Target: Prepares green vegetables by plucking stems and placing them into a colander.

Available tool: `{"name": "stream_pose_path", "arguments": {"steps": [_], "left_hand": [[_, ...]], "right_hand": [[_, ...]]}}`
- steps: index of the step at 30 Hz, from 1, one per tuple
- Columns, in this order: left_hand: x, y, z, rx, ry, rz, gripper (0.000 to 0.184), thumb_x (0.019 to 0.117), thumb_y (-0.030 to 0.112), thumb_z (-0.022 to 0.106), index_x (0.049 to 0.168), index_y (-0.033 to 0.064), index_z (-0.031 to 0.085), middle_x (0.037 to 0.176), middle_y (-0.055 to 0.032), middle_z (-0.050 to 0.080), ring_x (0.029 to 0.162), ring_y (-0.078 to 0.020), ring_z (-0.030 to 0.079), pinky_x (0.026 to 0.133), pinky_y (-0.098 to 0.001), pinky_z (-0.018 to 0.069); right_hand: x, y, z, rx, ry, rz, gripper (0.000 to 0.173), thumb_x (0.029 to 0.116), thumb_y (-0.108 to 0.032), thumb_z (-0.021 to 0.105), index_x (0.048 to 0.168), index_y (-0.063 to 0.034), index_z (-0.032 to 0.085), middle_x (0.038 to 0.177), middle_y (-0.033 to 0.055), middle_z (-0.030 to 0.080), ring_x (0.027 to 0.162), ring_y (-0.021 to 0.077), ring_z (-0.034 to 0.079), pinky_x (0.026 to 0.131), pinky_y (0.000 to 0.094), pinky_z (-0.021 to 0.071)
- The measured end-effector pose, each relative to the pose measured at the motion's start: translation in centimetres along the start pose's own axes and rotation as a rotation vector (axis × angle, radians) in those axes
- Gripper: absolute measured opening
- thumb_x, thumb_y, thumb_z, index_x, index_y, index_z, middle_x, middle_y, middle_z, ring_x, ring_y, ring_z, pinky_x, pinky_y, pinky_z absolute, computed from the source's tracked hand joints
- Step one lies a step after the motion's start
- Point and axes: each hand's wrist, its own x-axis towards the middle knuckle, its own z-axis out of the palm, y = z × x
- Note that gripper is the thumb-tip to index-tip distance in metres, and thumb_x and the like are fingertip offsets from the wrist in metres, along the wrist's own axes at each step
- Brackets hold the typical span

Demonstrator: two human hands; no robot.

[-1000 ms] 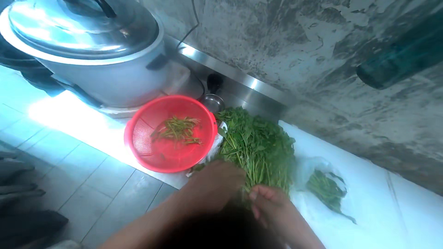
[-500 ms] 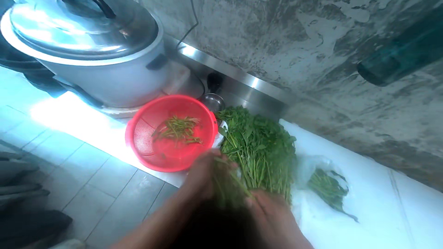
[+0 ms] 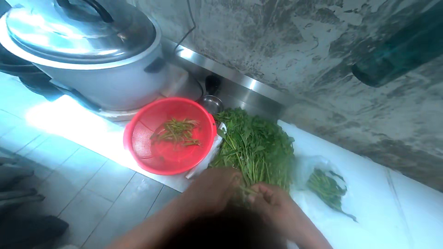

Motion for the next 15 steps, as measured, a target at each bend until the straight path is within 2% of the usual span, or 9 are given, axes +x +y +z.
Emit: {"name": "stream_pose_path", "arguments": {"steps": [1,3,5,6,7,9,11,13,15], "left_hand": [[0.0,-0.1,-0.1,0.04,-0.086,-0.002,0.042,0.111,0.035,0.035,0.128,0.0071,0.062,0.111,-0.0131,0.069,0.101,-0.0271,0.069,0.086,-0.0472,0.058],[0.0,-0.2,0.3,0.096,-0.22,0.007,0.042,0.111,0.036,0.034,0.123,0.0087,0.064,0.112,-0.0132,0.067,0.103,-0.0308,0.068,0.084,-0.0517,0.0574],[-0.3,-0.5,0.6,0.024,-0.203,0.01,0.04,0.1106,0.033,0.035,0.12,0.0091,0.065,0.112,-0.0117,0.069,0.102,-0.0289,0.069,0.084,-0.0518,0.0575],[-0.5,-0.8,0.5,-0.092,-0.146,-0.001,0.039,0.1103,0.032,0.037,0.118,0.0074,0.066,0.106,-0.011,0.071,0.097,-0.026,0.07,0.083,-0.0493,0.0581],[-0.8,-1.0,0.6,-0.278,-0.071,-0.037,0.038,0.11,0.031,0.04,0.115,0.0049,0.067,0.095,-0.0104,0.07,0.085,-0.0225,0.069,0.077,-0.0449,0.0579],[-1.2,-0.4,1.4,-0.852,0.084,-0.154,0.032,0.1094,0.032,0.044,0.108,0.0078,0.065,0.07,0.0009,0.056,0.057,-0.0081,0.053,0.053,-0.0264,0.0476],[-0.7,1.7,1.4,-1.33,0.172,-0.262,0.022,0.1075,0.032,0.049,0.108,0.0143,0.063,0.068,0.0075,0.055,0.053,-0.0026,0.049,0.049,-0.0205,0.0439],[0.3,3.1,0.7,-1.515,0.283,-0.391,0.019,0.1069,0.027,0.048,0.107,0.0128,0.061,0.069,0.005,0.058,0.054,-0.0039,0.052,0.05,-0.021,0.046],[1.4,2.8,0.0,-1.578,0.459,-0.631,0.024,0.1068,0.022,0.041,0.098,0.0093,0.06,0.065,0.0027,0.056,0.051,-0.0055,0.052,0.048,-0.0212,0.0465]], "right_hand": [[0.0,0.3,-0.2,-0.028,-0.011,0.026,0.022,0.1013,-0.032,0.061,0.101,-0.013,0.071,0.067,-0.0008,0.06,0.052,0.0103,0.055,0.048,0.0284,0.048],[0.2,0.5,-0.2,-0.069,-0.047,0.035,0.026,0.1032,-0.034,0.058,0.094,-0.0129,0.07,0.063,-0.0017,0.056,0.05,0.01,0.052,0.047,0.0283,0.0447],[0.4,0.2,0.1,-0.156,-0.052,-0.019,0.031,0.1049,-0.037,0.054,0.091,-0.0131,0.069,0.063,-0.0017,0.055,0.052,0.0109,0.051,0.049,0.0307,0.0443],[0.5,0.1,0.4,-0.222,-0.022,-0.1,0.033,0.106,-0.038,0.052,0.091,-0.0136,0.068,0.064,-0.0017,0.054,0.054,0.0111,0.051,0.05,0.0315,0.0437],[0.5,-0.2,0.8,-0.303,0.043,-0.238,0.034,0.1071,-0.039,0.051,0.091,-0.0135,0.067,0.065,-0.0016,0.054,0.055,0.0103,0.051,0.051,0.0307,0.0438],[0.9,-0.8,1.8,-0.496,0.257,-0.617,0.036,0.1089,-0.037,0.048,0.094,-0.0112,0.067,0.071,0.0006,0.062,0.061,0.0103,0.06,0.055,0.0299,0.0511],[2.1,-1.7,2.0,-0.603,0.44,-0.865,0.035,0.109,-0.034,0.046,0.093,-0.0096,0.067,0.074,0.0017,0.066,0.066,0.0114,0.064,0.06,0.0297,0.0538],[3.1,-2.8,1.7,-0.635,0.528,-0.991,0.035,0.1086,-0.032,0.047,0.092,-0.0092,0.067,0.074,0.0022,0.066,0.067,0.0124,0.065,0.061,0.03,0.0543],[2.7,-4.4,1.5,-0.578,0.504,-1.126,0.033,0.1086,-0.031,0.047,0.09,-0.0095,0.063,0.073,0.0032,0.064,0.066,0.0141,0.063,0.061,0.0298,0.0537]]}}
